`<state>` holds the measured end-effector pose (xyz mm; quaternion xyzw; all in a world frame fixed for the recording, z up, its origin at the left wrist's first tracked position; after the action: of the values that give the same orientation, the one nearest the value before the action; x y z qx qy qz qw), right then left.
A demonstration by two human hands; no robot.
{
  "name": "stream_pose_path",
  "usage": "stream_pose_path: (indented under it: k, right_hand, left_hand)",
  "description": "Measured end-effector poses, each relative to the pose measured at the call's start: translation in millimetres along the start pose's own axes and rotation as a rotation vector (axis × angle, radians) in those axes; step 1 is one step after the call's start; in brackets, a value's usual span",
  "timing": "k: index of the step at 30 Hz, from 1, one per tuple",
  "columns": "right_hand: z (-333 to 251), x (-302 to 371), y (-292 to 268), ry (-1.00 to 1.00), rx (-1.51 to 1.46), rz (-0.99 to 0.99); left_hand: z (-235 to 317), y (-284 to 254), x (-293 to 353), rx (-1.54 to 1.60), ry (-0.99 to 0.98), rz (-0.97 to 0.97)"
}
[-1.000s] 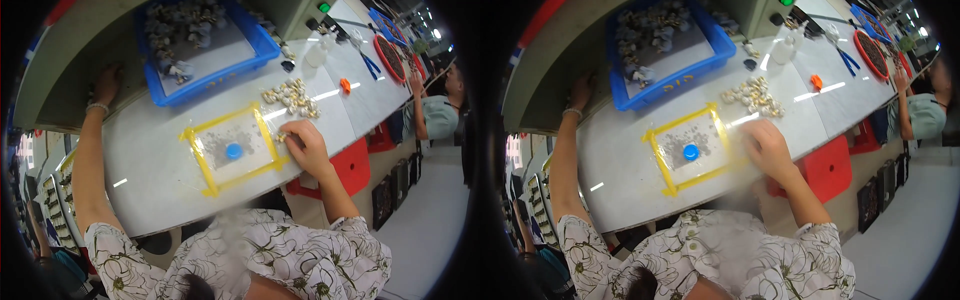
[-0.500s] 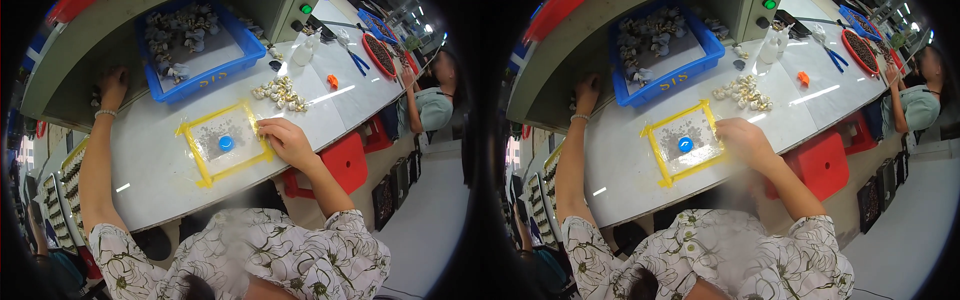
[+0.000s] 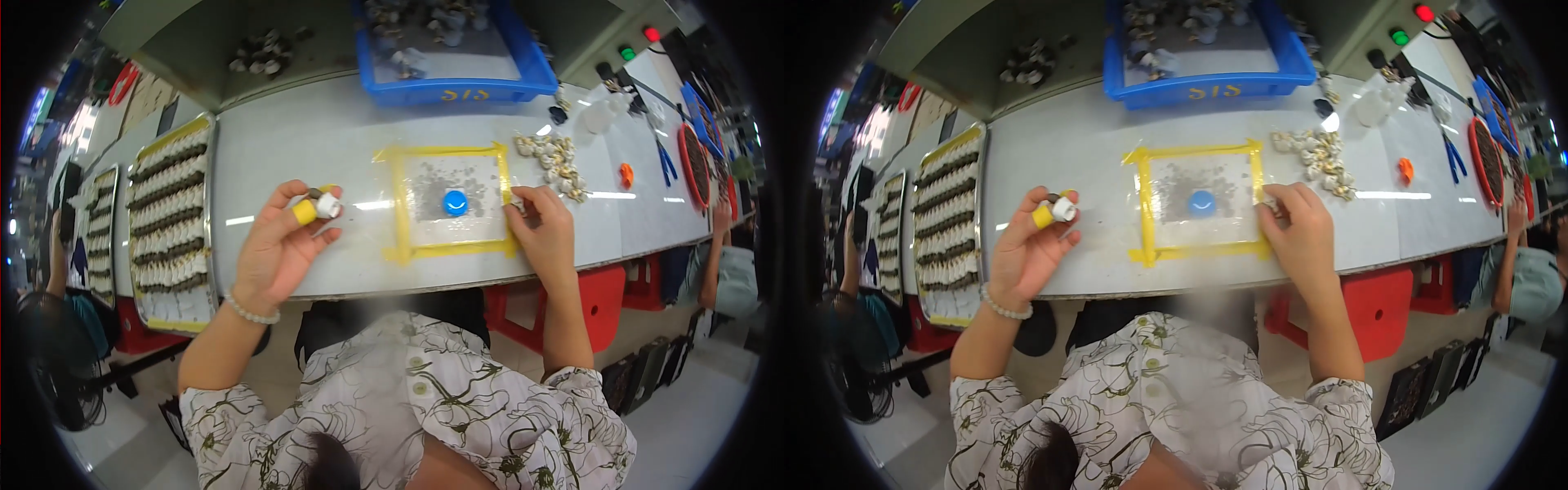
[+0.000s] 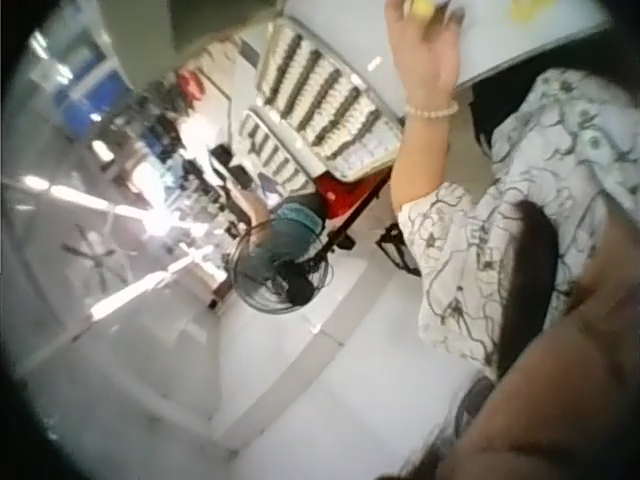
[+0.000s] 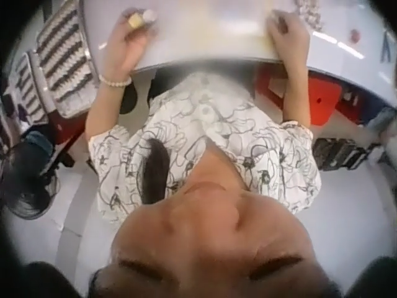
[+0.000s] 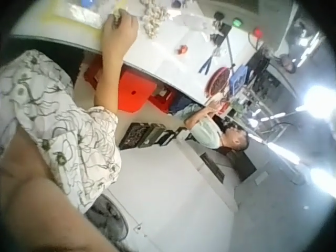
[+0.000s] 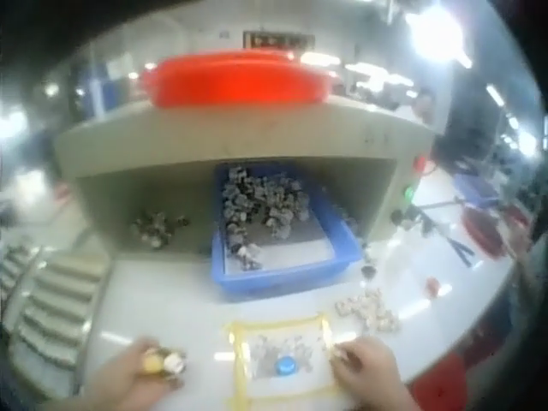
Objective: The person applies adhesive to small plastic figurines using an applicator tool, then organizes the figurines into plastic trays.
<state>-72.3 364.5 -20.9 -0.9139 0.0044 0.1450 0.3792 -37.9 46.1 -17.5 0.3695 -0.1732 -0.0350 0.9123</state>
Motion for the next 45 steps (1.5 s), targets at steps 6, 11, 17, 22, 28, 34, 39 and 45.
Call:
stream_pose_path:
  k: [6,11,17,22,28,34,39,45]
  right_hand:
    - [-12,2,1,-0.019,-0.148,-0.075]
    - [-18,-1,4,-0.092,-0.01,-0.191]
    - [-24,-6,4,-0.219,0.118,-0.175]
    - [-28,-11,8,-0.137,0.01,-0.195]
    - [-49,-21,22,-0.256,-0.023,-0.245]
    - [-55,-28,29,-0.333,0.063,-0.29]
    - [-59,-31,31,-0.42,0.116,-0.298]
    - [-60,-31,32,-0.435,0.157,-0.324]
  left_hand:
    - [-44,-1,15,0.256,0.023,-0.056]
    - [-58,2,7,0.29,0.092,-0.158]
    - [-71,6,4,0.231,0.058,-0.14]
    - [-78,11,1,0.149,0.099,-0.095]
    - [-82,13,2,0.093,0.145,-0.092]
    - [-83,10,2,0.149,0.157,-0.155]
    - [-82,11,2,0.154,0.149,-0.141]
    - [-82,13,2,0.138,0.145,-0.118]
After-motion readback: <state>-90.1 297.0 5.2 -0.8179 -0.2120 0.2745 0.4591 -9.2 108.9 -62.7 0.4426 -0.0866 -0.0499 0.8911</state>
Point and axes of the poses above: each hand's wrist, its own x-axis away from the middle knuckle, its own y-axis out of the palm, z = x × y, the point moved 4 cm from there along -x, towards the middle knuckle, and after that the axes turned 2 degrees about -x, right-handed, at the moved point
